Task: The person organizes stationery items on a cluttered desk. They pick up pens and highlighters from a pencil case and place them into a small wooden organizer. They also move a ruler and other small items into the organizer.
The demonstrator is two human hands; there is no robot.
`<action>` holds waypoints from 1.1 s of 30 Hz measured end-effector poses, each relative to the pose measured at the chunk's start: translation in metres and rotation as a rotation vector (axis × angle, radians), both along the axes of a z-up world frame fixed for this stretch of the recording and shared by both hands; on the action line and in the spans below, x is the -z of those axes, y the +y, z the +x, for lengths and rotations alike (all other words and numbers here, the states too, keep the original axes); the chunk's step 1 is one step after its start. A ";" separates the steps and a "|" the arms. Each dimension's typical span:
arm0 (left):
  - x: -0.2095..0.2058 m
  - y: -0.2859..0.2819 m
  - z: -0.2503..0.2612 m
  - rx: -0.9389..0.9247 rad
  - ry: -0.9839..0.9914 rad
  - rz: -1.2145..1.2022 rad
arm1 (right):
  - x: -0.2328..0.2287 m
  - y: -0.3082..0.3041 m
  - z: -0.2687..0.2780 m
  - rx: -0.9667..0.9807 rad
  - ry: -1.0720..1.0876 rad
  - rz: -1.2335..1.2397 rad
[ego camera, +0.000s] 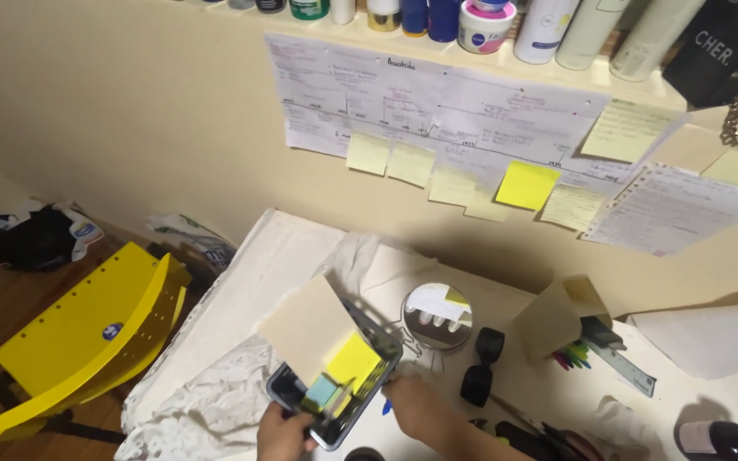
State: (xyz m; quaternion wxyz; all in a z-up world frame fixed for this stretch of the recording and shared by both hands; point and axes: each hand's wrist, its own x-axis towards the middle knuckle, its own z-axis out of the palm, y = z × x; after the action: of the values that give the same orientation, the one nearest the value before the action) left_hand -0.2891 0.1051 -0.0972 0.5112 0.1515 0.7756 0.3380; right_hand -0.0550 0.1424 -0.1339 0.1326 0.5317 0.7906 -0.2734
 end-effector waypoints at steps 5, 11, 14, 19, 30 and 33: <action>0.052 0.003 0.005 -0.111 -0.061 0.003 | 0.094 0.025 0.009 -0.037 -0.051 0.162; 0.083 0.011 0.008 -0.092 -0.237 0.015 | 0.053 0.070 0.081 -0.155 0.428 0.384; 0.097 0.015 0.005 0.128 0.062 -0.017 | -0.087 0.057 0.060 0.086 0.416 0.146; 0.121 0.018 0.050 0.299 0.730 0.138 | -0.102 0.054 0.012 0.185 0.744 0.249; 0.092 0.058 0.090 0.055 -0.087 -0.201 | -0.066 0.060 -0.093 0.314 0.890 0.015; 0.084 0.053 0.089 0.007 -0.089 -0.222 | -0.062 0.065 -0.099 0.290 0.883 0.065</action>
State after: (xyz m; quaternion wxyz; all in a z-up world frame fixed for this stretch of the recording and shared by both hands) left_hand -0.2002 0.1585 -0.1808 0.5600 0.0816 0.7841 0.2548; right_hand -0.1541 0.2070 -0.0718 -0.2727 0.4733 0.6971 -0.4644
